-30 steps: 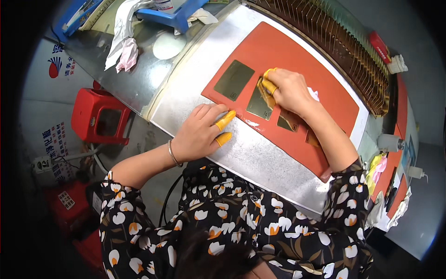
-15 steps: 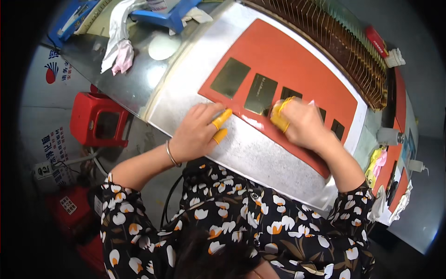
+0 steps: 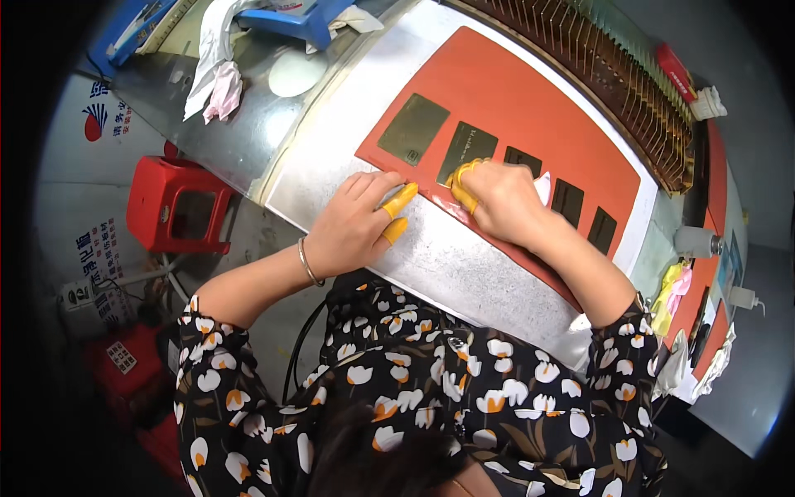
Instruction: The person cleans several dark rectangular cards placed on a red mat using a yellow sponge and a liquid solution. They repeatedly wipe the surface of each card, occasionally dipping the sponge into a bottle to reapply the cleaning solution, and then place the cleaned cards into a stack.
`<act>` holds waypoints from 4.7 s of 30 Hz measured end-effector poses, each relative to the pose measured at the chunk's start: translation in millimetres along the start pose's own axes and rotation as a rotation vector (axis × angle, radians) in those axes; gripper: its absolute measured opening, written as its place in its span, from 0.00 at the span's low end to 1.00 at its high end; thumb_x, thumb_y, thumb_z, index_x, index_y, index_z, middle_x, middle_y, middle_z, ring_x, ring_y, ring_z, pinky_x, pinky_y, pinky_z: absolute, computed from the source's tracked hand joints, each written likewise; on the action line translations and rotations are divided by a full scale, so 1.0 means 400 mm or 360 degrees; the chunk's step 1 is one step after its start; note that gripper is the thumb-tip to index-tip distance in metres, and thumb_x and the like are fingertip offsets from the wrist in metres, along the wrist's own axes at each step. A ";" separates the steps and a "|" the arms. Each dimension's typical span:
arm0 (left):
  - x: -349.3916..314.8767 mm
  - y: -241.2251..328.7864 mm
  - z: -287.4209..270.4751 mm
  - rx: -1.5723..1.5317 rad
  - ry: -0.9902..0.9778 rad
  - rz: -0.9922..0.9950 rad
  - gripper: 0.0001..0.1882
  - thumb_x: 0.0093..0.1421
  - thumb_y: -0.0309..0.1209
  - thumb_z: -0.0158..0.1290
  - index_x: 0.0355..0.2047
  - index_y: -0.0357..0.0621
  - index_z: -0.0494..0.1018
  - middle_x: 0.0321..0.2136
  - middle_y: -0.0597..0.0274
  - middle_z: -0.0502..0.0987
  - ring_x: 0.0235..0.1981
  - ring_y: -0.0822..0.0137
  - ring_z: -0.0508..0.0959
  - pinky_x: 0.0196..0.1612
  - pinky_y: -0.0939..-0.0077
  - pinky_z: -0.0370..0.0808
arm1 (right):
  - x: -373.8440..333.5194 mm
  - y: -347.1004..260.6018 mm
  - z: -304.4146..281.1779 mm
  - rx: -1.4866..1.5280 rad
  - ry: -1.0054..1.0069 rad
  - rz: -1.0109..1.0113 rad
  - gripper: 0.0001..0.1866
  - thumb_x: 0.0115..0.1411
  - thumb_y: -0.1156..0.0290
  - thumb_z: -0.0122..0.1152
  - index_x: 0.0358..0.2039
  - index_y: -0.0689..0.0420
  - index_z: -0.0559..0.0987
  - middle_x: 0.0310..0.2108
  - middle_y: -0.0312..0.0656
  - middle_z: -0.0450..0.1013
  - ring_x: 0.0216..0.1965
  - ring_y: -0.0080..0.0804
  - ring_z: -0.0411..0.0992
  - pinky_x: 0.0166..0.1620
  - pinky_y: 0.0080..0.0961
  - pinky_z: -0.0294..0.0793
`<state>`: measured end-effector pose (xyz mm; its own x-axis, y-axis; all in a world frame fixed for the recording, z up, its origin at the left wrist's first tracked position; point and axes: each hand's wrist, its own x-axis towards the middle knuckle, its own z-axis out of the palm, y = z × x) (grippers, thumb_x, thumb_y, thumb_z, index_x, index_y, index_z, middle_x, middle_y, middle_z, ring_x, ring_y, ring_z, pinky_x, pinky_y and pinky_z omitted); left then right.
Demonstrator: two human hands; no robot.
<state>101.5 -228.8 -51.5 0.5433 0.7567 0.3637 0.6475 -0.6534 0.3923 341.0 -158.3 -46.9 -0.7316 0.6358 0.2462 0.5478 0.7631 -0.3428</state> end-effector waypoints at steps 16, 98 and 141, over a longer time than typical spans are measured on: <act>-0.017 0.004 0.010 -0.0069 0.0012 0.0011 0.21 0.49 0.27 0.56 0.45 0.36 0.71 0.47 0.51 0.68 0.44 0.52 0.70 0.48 0.62 0.67 | 0.040 0.020 -0.018 -0.0158 -0.0091 -0.0048 0.02 0.45 0.76 0.55 0.22 0.56 0.72 0.20 0.43 0.69 0.27 0.41 0.72 0.25 0.37 0.69; -0.023 -0.054 -0.039 0.0156 0.0136 -0.0304 0.30 0.43 0.16 0.52 0.51 0.34 0.66 0.53 0.50 0.68 0.52 0.50 0.68 0.54 0.62 0.63 | -0.050 0.104 -0.053 -0.0155 0.0235 0.0480 0.02 0.48 0.77 0.54 0.23 0.59 0.71 0.20 0.46 0.70 0.24 0.47 0.71 0.25 0.42 0.68; -0.029 -0.055 -0.025 0.0150 0.0276 -0.0253 0.26 0.45 0.17 0.53 0.48 0.35 0.69 0.50 0.51 0.71 0.48 0.51 0.71 0.51 0.63 0.66 | -0.135 0.131 -0.108 -0.0017 0.0008 0.0008 0.05 0.42 0.75 0.58 0.21 0.57 0.70 0.19 0.43 0.66 0.25 0.43 0.70 0.26 0.40 0.69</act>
<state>75.6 -223.6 -55.9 0.3363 0.8293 0.4463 0.7687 -0.5155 0.3786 426.6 -147.6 -38.7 -0.7266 0.6402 0.2493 0.5559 0.7611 -0.3343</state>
